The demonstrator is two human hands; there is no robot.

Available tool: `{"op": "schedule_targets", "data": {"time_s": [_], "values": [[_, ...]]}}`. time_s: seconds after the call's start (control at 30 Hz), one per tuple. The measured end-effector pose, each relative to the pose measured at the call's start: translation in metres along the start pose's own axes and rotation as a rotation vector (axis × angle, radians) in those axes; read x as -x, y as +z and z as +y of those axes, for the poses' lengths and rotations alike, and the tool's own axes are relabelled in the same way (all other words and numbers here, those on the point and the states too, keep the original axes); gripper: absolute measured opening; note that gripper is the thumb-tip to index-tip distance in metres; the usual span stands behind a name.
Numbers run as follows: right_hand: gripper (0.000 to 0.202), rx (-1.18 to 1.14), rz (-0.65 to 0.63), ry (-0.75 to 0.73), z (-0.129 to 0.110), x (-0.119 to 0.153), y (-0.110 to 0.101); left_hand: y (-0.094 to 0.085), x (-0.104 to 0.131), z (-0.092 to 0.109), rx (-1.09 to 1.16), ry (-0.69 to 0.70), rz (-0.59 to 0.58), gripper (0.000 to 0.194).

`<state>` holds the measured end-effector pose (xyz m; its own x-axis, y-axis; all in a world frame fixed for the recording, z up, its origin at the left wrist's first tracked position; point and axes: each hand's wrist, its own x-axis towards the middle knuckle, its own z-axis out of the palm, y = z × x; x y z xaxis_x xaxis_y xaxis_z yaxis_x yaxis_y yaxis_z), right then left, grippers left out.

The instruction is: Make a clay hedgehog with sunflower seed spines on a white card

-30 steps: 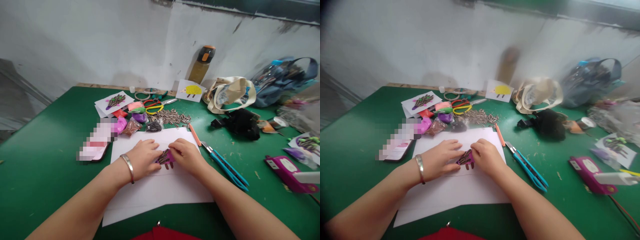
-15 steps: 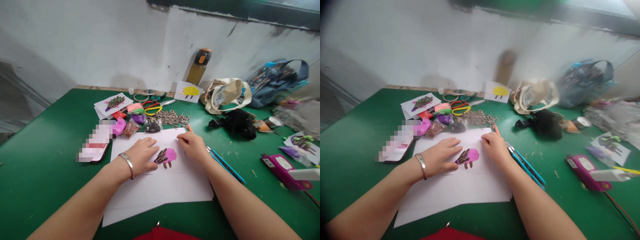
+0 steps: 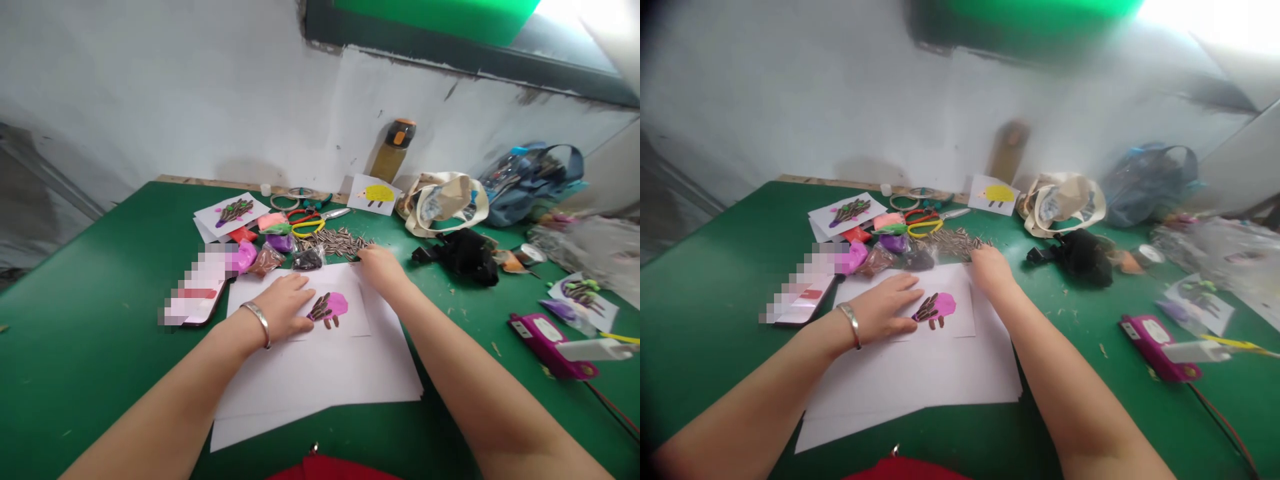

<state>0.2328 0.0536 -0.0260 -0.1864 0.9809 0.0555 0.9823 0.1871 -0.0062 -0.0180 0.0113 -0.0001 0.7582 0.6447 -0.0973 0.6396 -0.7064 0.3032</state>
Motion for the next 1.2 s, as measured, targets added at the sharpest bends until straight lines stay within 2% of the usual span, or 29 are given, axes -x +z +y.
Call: {"op": "schedule_targets", "data": {"time_s": [0.23,0.43,0.5,0.53,0.57,0.63,0.7,0.87,1.2], "values": [[0.021,0.008,0.004,-0.013,-0.003,-0.002,0.005,0.001,0.000,-0.001,-0.038,-0.018,-0.011,0.034],[0.026,-0.090,0.111,0.026,-0.010,0.017,-0.004,0.003,0.002,0.001,-0.034,-0.028,-0.001,0.040],[0.027,-0.387,0.248,0.050,-0.015,0.031,-0.008,0.004,0.002,0.003,-0.043,-0.031,0.018,0.037],[0.025,-0.523,0.273,0.063,-0.019,0.039,-0.009,0.005,0.002,0.004,-0.051,-0.032,0.025,0.035],[0.024,-0.640,0.265,0.082,-0.024,0.047,-0.010,0.006,0.002,0.005,-0.057,-0.031,0.029,0.034],[0.022,-0.825,0.142,0.109,-0.034,0.059,-0.009,0.008,0.002,0.006,-0.063,-0.025,0.039,0.035],[0.022,-0.909,0.090,0.119,-0.045,0.066,-0.006,0.009,0.002,0.007,-0.067,-0.021,0.047,0.036],[0.024,-0.887,0.138,0.010,-0.058,0.070,0.001,0.009,0.002,0.009,-0.105,-0.019,0.070,0.036],[0.023,-0.666,0.148,-0.157,-0.054,0.070,0.006,0.007,-0.003,0.012,-0.086,0.007,0.033,0.023]]}}
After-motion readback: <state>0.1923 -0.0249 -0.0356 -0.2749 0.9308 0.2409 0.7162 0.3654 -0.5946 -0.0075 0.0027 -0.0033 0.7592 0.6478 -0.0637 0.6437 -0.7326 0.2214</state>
